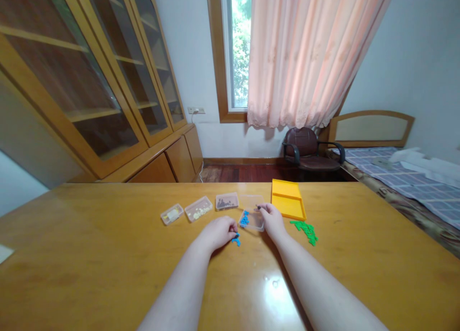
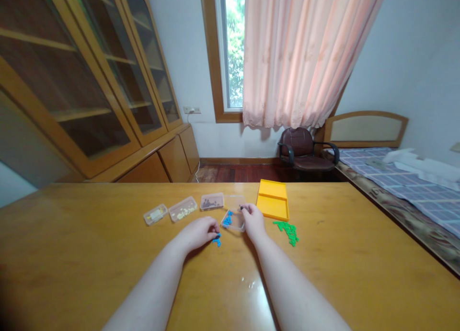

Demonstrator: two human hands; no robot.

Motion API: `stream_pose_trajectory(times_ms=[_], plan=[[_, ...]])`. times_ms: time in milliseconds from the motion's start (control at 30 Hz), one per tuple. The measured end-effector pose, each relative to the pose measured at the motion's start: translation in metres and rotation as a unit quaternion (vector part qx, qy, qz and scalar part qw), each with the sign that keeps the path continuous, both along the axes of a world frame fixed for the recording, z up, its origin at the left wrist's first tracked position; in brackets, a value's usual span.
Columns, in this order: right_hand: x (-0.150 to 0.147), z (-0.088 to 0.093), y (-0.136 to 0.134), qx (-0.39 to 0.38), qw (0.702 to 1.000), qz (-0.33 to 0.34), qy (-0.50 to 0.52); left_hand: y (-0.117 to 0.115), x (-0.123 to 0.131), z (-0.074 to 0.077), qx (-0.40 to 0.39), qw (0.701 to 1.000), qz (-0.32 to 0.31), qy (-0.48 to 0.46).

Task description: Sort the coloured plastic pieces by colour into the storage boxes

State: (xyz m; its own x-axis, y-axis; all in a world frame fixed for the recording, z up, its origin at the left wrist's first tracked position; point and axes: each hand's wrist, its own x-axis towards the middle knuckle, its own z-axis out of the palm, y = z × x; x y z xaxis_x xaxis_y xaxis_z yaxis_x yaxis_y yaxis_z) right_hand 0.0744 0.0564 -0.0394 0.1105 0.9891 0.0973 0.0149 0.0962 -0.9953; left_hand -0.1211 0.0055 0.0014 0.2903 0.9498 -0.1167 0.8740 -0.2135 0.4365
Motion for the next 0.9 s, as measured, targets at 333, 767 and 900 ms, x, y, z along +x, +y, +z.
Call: stream_pose_trajectory(times_ms=[333,767,900], plan=[[0.000,0.000,-0.001,0.006,1.000,-0.004,-0.011,-0.001,0.004,0.002,0.007,1.000,0.013,0.027],[0.000,-0.001,-0.001,0.009,1.000,0.003,-0.026,0.003,0.022,0.003,0.068,0.990,0.073,-0.098],[0.000,0.000,-0.002,0.006,1.000,0.004,-0.015,0.002,0.025,0.001,0.096,0.986,0.049,-0.127]])
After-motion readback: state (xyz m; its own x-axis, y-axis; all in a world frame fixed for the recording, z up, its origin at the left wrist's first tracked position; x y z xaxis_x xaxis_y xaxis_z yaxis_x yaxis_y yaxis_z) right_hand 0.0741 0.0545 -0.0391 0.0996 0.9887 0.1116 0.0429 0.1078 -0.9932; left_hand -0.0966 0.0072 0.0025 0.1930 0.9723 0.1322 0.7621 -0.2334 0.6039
